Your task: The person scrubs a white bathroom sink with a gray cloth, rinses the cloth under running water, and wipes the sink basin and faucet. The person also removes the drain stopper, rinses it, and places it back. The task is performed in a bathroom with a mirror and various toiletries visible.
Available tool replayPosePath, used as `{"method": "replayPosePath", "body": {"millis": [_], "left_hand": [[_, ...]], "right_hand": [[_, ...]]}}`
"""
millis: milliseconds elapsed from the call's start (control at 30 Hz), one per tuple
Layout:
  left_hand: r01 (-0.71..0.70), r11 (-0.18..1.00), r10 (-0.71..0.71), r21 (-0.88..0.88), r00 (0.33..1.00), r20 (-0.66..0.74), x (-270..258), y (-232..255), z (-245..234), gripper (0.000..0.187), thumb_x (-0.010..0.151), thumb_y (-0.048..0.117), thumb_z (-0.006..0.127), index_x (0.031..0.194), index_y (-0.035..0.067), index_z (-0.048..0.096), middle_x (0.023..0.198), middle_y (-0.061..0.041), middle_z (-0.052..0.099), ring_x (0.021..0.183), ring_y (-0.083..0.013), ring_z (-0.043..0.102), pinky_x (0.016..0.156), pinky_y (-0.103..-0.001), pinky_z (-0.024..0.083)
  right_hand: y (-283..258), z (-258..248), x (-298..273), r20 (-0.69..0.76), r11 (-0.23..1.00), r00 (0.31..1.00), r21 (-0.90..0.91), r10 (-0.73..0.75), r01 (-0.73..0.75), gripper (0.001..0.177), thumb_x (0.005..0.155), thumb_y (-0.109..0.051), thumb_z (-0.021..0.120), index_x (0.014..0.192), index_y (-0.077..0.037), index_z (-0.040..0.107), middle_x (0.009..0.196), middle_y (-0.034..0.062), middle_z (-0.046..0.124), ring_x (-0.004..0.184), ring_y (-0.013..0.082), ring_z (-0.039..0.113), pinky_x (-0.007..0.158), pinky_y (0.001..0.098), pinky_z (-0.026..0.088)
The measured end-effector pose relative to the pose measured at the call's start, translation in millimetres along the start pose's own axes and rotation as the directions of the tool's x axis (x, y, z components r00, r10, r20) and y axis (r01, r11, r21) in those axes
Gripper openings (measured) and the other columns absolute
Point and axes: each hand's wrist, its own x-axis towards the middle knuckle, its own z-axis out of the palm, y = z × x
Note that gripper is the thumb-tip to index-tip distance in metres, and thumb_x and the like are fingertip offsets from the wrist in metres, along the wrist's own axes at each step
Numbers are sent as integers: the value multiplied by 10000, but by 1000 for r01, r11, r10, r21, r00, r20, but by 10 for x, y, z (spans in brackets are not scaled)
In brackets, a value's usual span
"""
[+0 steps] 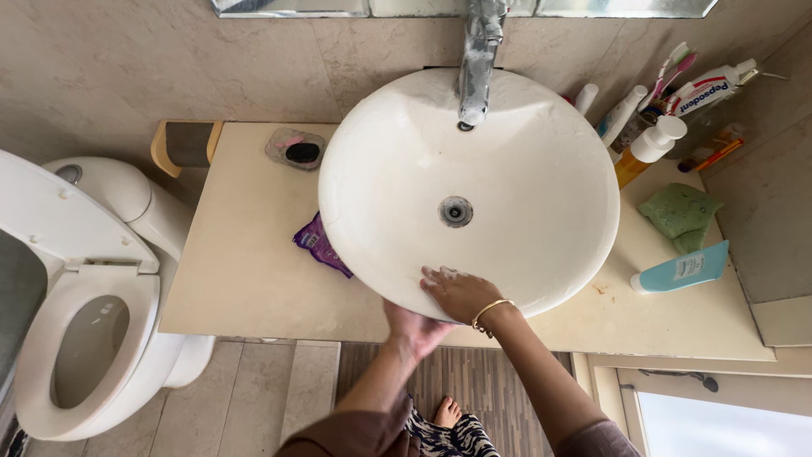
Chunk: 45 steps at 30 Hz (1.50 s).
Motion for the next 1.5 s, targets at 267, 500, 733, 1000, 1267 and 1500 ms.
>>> {"method": "replayPosePath", "body": {"millis": [267,500,733,1000,1267,1500], "left_hand": [[-239,954,199,-183,957,-209,77,40,54,642,1006,572,341,1202,21,604,1074,-151,637,959,-236,671,775,-396,619],[132,973,-136,-190,991,-8,-118,-853,362,531,969,504,455,1122,27,632,985,-148,675,835,-252,723,650,-368,632],[-76,929,165,-363,961,222,-81,-512,134,473,1039,415,522,1227,6,667,1053,-157,692,975,-284,697,826,-465,600],[171,929,-169,-328,985,34,191,-1242,405,501,943,483,555,1213,71,646,1141,-111,711,1086,-252,658,940,-438,562],[-102,897,215,-430,951,221,264,-958,61,382,1046,343,538,1228,24,641,1090,-127,698,959,-273,731,821,-429,626],[37,990,-39,-138,999,-14,132,-1611,248,412,1005,342,529,1298,62,600,1208,-114,679,1116,-262,652,1003,-435,567]], "right_hand": [[50,-59,-281,3,988,990,63,139,-139,597,1064,-477,165,1547,-222,408,1604,33,397,1483,250,362,1228,410,279],[127,5,-359,43,942,962,193,270,-273,572,1034,-496,206,1495,-280,465,1574,8,416,1463,240,370,1228,431,227],[551,2,-705,-124,943,935,44,332,-329,512,1046,-432,284,1332,-196,637,1449,61,570,1366,247,503,1208,437,289],[550,19,-848,-311,924,870,116,382,-364,486,1015,-418,350,1211,-164,715,1357,69,644,1339,264,519,1195,451,280],[574,169,-1035,-461,870,740,198,490,-452,490,1015,-400,365,1290,-120,658,1474,93,543,1461,313,376,1253,502,184],[631,403,-1341,-588,609,184,789,787,-83,705,1071,-485,390,1533,42,313,1581,297,333,1494,415,295,1227,513,253]]}}
